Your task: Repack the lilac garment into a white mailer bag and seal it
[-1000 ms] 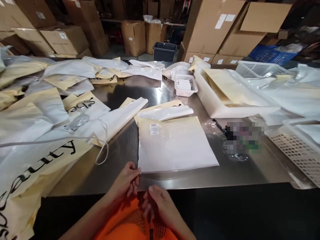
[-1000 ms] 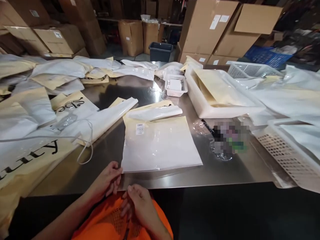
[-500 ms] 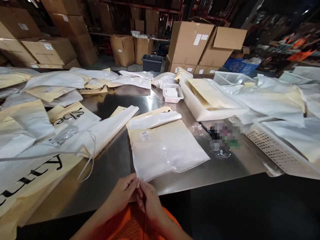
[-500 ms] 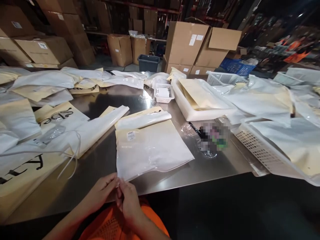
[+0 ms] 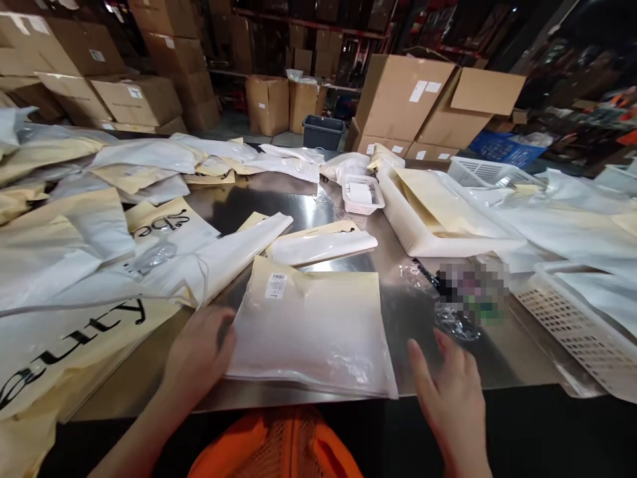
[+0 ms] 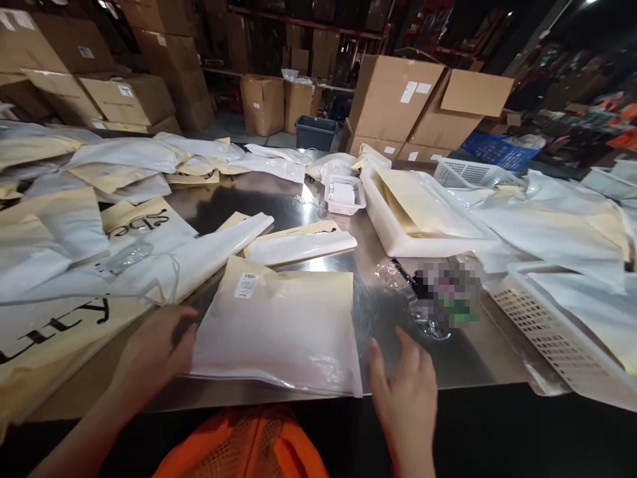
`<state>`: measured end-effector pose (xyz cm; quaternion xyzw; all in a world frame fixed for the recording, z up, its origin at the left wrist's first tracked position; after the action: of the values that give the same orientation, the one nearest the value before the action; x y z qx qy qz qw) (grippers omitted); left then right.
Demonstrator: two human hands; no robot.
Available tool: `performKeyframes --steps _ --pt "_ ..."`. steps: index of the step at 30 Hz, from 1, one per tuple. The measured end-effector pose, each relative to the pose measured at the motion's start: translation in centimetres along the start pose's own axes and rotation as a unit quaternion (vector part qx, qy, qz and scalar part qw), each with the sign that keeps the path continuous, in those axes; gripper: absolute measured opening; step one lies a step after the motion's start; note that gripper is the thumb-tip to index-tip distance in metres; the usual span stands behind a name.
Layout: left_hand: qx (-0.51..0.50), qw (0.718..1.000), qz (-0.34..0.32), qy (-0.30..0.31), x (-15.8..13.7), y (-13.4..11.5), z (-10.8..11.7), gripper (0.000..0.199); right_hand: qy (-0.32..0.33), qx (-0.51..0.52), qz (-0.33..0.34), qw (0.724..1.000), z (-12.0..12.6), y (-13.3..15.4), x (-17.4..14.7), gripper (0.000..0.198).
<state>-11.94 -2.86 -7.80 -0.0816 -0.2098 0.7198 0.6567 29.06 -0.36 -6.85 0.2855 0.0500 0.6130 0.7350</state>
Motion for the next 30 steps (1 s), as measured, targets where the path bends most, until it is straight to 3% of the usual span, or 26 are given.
performKeyframes --steps 2,3,5,7,10,30 --pt "0.022 0.984 -0.174 -0.030 2.2 -4.8 -0.7 0.039 0.011 -0.013 0.184 0.983 -1.7 6.2 1.2 0.067" --pt "0.044 0.970 -0.239 0.003 3.1 -6.8 -2.0 0.042 0.057 -0.044 0.243 0.967 -3.6 8.7 1.6 0.066" --pt "0.071 0.957 -0.272 0.076 4.9 -8.7 -4.9 0.053 0.184 -0.118 0.292 0.931 -8.0 11.5 2.1 0.077" --pt "0.078 0.964 -0.217 0.132 6.2 -8.4 -7.3 0.073 0.276 -0.151 0.276 0.908 -11.4 12.0 2.3 0.090" --pt "0.077 0.973 -0.148 0.158 6.8 -7.0 -9.1 0.087 0.315 -0.149 0.248 0.904 -13.4 11.0 2.3 0.099" --pt "0.117 0.971 -0.154 0.137 6.2 -6.4 -10.3 0.086 0.349 -0.132 0.221 0.901 -13.7 10.2 1.7 0.105"
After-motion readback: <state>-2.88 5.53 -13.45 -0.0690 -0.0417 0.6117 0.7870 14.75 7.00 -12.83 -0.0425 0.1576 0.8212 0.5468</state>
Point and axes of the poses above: each hand's wrist, its own x-axis towards the middle knuckle, its own z-axis out of the back of the hand, y = z × x, the point moved 7 cm from there along x, towards the middle knuckle, and after that the axes turned 4 degrees about y, right-handed, at the moved point
